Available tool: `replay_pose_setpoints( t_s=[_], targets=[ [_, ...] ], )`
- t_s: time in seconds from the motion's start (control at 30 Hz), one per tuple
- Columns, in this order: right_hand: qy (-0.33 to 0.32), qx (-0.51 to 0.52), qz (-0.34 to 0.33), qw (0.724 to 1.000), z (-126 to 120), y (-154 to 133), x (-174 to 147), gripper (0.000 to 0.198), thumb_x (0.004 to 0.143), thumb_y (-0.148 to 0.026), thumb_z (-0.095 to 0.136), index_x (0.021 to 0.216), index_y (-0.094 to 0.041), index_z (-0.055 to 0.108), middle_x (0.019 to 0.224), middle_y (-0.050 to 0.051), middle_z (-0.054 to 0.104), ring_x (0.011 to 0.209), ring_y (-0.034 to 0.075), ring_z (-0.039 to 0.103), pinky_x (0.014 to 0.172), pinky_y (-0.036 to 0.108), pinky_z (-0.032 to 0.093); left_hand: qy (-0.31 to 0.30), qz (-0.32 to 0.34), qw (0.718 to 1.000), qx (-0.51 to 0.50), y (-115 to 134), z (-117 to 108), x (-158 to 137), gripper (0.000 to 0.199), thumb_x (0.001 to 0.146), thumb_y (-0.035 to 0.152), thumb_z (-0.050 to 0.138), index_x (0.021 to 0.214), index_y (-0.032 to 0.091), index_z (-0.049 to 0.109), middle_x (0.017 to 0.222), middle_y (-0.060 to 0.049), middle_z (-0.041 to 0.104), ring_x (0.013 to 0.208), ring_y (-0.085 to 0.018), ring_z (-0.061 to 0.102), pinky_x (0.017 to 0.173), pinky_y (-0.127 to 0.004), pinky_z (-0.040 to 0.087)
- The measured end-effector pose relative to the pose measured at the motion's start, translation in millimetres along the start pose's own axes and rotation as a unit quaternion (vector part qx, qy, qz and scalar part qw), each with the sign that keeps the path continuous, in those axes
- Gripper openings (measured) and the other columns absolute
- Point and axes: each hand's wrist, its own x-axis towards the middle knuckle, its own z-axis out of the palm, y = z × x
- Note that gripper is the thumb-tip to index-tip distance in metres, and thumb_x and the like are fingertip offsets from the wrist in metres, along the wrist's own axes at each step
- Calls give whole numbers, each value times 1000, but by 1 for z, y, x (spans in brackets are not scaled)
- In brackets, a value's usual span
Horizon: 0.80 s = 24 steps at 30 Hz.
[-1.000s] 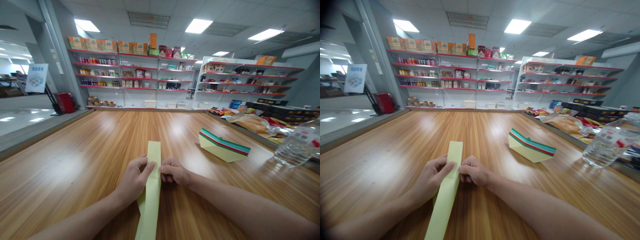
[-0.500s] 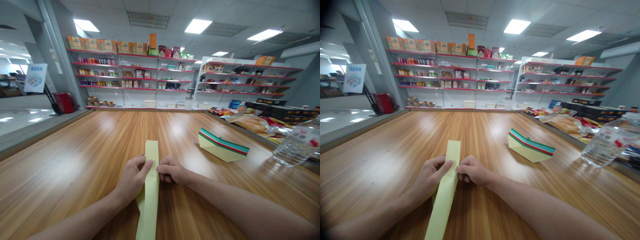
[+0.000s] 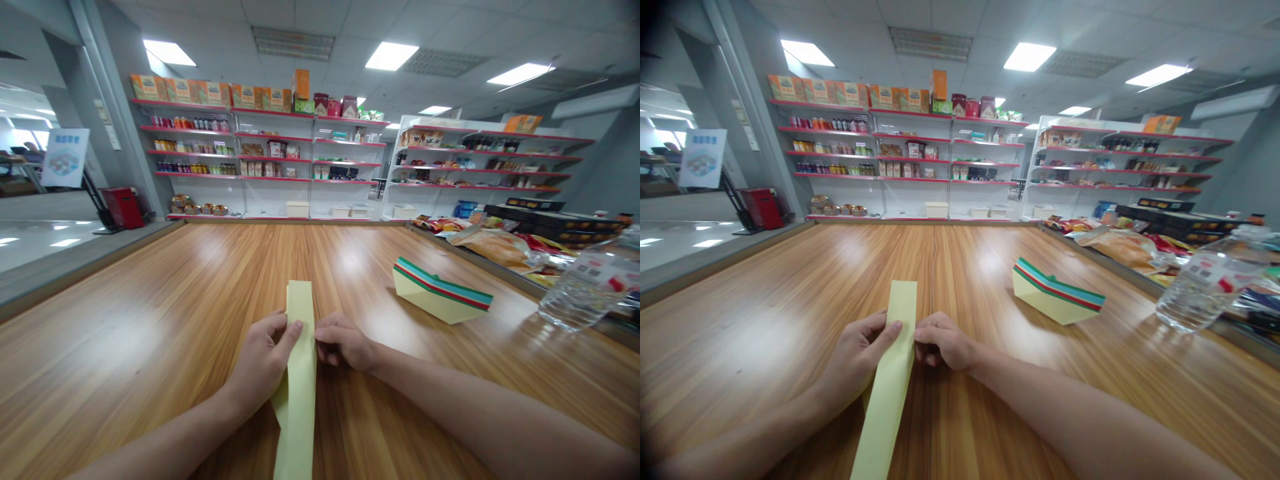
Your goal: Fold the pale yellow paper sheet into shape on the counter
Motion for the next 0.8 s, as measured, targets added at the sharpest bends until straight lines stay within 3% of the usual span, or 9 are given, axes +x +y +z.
replay_pose_setpoints(
  t_s=[0.17,0.47,0.6,0.8],
  targets=[
    [8,-29,-5,1000,4,1,-1,34,76,-37,46,50,-14,48,42,-3,44,32,7,37,30,18,23,7,-14,1000,19,-5,1,1,33,83,38,49,61,15,59,65,-2,55,57,-14,51,51,-25,37],
    [98,-156,-38,982,7,2,-1,36,79,-23,44,44,-18,36,36,-7,33,32,5,31,33,18,19,15,-26,997,66,-16,0,5,31,81,34,49,56,16,55,63,0,51,61,-16,50,56,-26,37],
    [110,-114,-24,987,6,2,0,34,77,-24,45,44,-17,40,36,-5,37,32,6,34,33,18,21,11,-47,996,78,-15,2,6,35,80,32,46,48,18,47,61,0,48,63,-17,50,59,-27,37],
    [98,-46,-14,994,4,3,3,37,78,-32,38,46,-15,45,38,-2,42,31,8,40,31,19,24,17,-17,995,98,-12,1,6,34,82,33,46,52,18,54,63,-1,50,70,-18,52,65,-28,39]
  ],
)
